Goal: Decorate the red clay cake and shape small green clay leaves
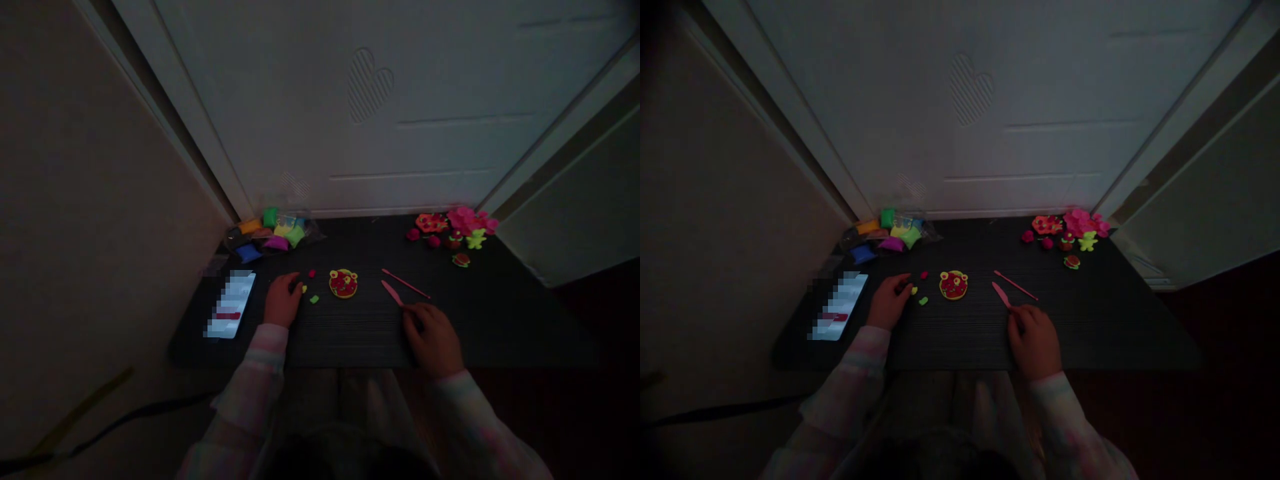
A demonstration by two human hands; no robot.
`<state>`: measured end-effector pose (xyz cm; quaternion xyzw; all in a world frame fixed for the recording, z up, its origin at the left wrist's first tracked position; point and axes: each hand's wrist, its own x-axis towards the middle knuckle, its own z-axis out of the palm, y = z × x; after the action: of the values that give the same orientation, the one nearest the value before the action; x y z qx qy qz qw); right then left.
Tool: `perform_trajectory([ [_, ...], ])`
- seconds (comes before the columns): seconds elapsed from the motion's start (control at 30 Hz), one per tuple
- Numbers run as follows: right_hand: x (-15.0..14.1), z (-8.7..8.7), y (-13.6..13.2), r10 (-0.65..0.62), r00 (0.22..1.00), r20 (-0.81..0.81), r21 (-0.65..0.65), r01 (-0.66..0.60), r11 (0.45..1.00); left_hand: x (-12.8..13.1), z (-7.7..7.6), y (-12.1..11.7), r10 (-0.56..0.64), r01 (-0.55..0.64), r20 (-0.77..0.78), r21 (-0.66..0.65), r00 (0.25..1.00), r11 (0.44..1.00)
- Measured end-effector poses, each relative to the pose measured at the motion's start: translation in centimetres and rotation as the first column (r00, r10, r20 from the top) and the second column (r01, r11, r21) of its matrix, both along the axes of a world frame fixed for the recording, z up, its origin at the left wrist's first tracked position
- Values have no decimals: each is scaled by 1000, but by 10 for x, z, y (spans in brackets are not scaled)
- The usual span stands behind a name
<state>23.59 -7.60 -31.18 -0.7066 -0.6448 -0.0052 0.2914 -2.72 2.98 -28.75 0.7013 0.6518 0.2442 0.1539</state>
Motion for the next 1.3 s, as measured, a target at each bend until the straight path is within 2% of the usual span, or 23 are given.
perform_trajectory([
  [0.13,0,1,-1,11,1000,14,7,-11,1000,11,10,16,-10,8,-35,-51,999,999],
  [0.23,0,1,-1,12,1000,22,13,-12,1000,21,14,25,-73,65,-78,-99,994,993],
  [0.47,0,1,0,22,1000,9,7,-22,1000,23,16,30,-195,168,-153,-176,969,970],
  [0.63,-2,2,-1,19,1000,-15,-6,-19,1000,24,15,34,-223,193,-168,-178,960,965],
  [0.8,-1,2,1,21,999,-40,26,-20,999,24,20,33,-206,193,-94,-136,974,972],
  [0.87,0,4,0,14,998,-57,51,-11,999,22,26,24,-193,188,-26,-118,981,975],
  [0.97,-9,10,-2,-13,996,-92,96,22,995,21,37,-2,-199,216,127,-139,972,967],
  [1.07,-35,19,-4,38,986,-163,131,-16,991,27,41,-33,-239,317,318,-223,917,922],
  [1.1,-47,22,-4,136,959,-247,143,-103,984,30,40,-42,-180,365,510,-292,841,884],
  [1.17,-70,25,-3,344,863,-371,137,-316,939,36,36,-56,-7,415,714,-399,700,818],
  [1.2,-79,25,-2,410,812,-415,152,-382,911,38,34,-60,71,422,765,-427,640,799],
  [1.23,-86,25,-1,426,786,-448,167,-395,903,39,32,-63,127,418,787,-449,604,790],
  [1.3,-93,22,0,433,769,-471,174,-400,900,40,27,-64,194,402,794,-482,577,778],
])
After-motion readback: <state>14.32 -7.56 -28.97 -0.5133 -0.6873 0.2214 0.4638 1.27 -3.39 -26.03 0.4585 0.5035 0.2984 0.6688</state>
